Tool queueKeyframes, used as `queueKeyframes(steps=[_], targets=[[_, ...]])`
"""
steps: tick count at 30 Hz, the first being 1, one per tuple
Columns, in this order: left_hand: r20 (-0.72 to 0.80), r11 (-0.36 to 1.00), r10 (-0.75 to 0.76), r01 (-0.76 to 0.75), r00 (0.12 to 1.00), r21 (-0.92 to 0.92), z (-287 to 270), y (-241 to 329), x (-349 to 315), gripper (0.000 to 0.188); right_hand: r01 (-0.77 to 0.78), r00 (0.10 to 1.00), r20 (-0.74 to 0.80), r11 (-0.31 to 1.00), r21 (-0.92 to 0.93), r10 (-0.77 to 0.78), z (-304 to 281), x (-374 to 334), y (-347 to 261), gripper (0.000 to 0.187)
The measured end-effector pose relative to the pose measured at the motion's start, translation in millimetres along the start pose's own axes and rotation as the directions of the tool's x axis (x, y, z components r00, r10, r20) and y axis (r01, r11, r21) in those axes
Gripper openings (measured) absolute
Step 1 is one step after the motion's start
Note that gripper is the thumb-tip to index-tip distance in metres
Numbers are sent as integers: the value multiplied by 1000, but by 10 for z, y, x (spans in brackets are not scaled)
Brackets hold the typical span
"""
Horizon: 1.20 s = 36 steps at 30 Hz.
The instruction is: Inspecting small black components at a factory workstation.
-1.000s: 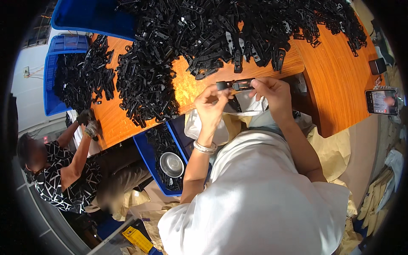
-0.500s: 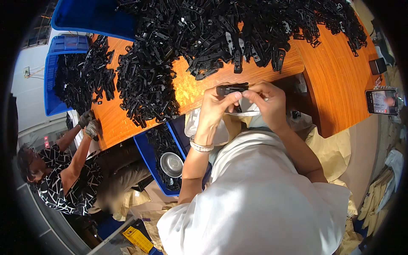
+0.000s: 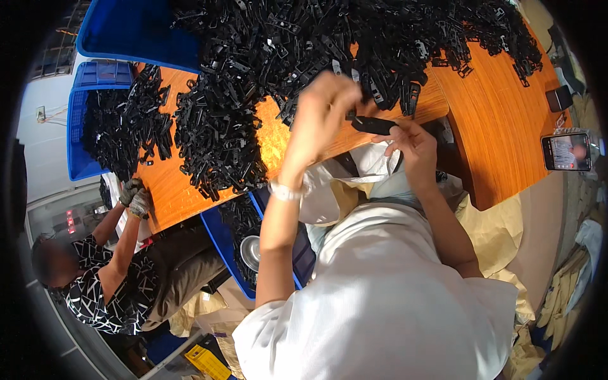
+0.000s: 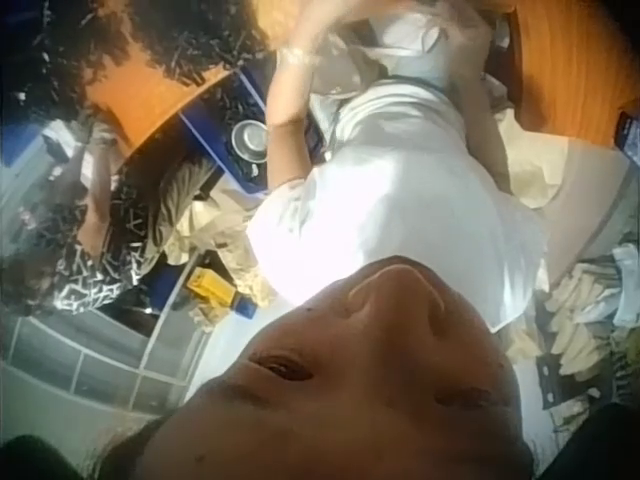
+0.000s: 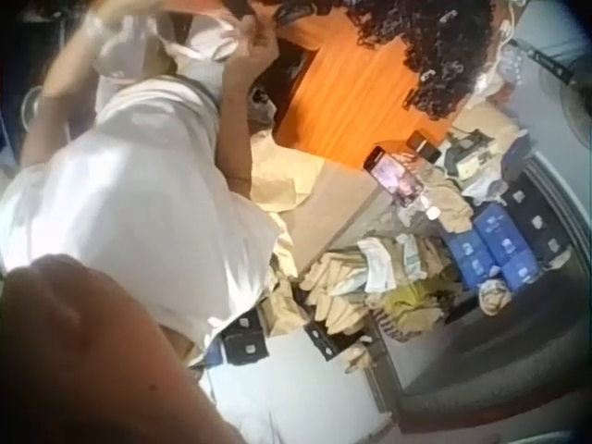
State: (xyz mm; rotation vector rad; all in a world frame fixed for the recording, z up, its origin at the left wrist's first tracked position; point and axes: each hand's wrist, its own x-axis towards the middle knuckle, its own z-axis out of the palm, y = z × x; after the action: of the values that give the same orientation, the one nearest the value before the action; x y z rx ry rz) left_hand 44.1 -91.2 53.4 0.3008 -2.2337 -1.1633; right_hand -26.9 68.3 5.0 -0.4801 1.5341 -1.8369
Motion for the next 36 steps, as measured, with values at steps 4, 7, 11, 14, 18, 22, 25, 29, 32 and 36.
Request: queueKeyframes(steps=[4, 7, 11, 14, 18, 22, 25, 29, 32, 36], targets=[[-77, 789, 65, -4, 995, 614, 48, -428, 634, 14, 24, 999, 48, 1000, 9, -24, 1, 27, 16, 16], [0, 496, -19, 10, 1000, 868, 197, -555, 892, 12, -9, 997, 80, 1000, -12, 10, 34, 3, -26, 16], [-29, 359, -171, 89, 985, 929, 263, -656, 1001, 10, -35, 996, 81, 999, -18, 36, 23, 2, -34, 16], [-82, 511, -180, 165, 980, 844, 208, -647, 993, 10, -31, 996, 82, 1000, -1, 31, -9, 23, 3, 16], [-219, 714, -151, 260, 964, 650, 91, -583, 874, 14, -40, 996, 80, 999, -10, 40, -1, 49, 24, 14], [-526, 919, -89, 274, 845, 285, -45, -574, 772, 15, -20, 994, 109, 1000, 10, 19, 51, 70, 43, 15], [-602, 958, -258, 282, 755, -57, -203, -557, 624, 15, -25, 993, 113, 999, 22, 22, 53, 98, 70, 15], [-547, 807, -537, 202, 642, -554, -372, -546, 436, 14, -58, 991, 119, 998, -13, 60, 69, 128, 96, 16], [-413, 594, -650, 87, 637, -800, -527, -576, 313, 10, -52, 990, 136, 998, 35, 47, 97, 135, 136, 16], [-240, 437, -653, 98, 718, -894, -477, -419, 111, 24, -18, 989, 146, 999, 37, 12, 104, 133, 71, 17]])
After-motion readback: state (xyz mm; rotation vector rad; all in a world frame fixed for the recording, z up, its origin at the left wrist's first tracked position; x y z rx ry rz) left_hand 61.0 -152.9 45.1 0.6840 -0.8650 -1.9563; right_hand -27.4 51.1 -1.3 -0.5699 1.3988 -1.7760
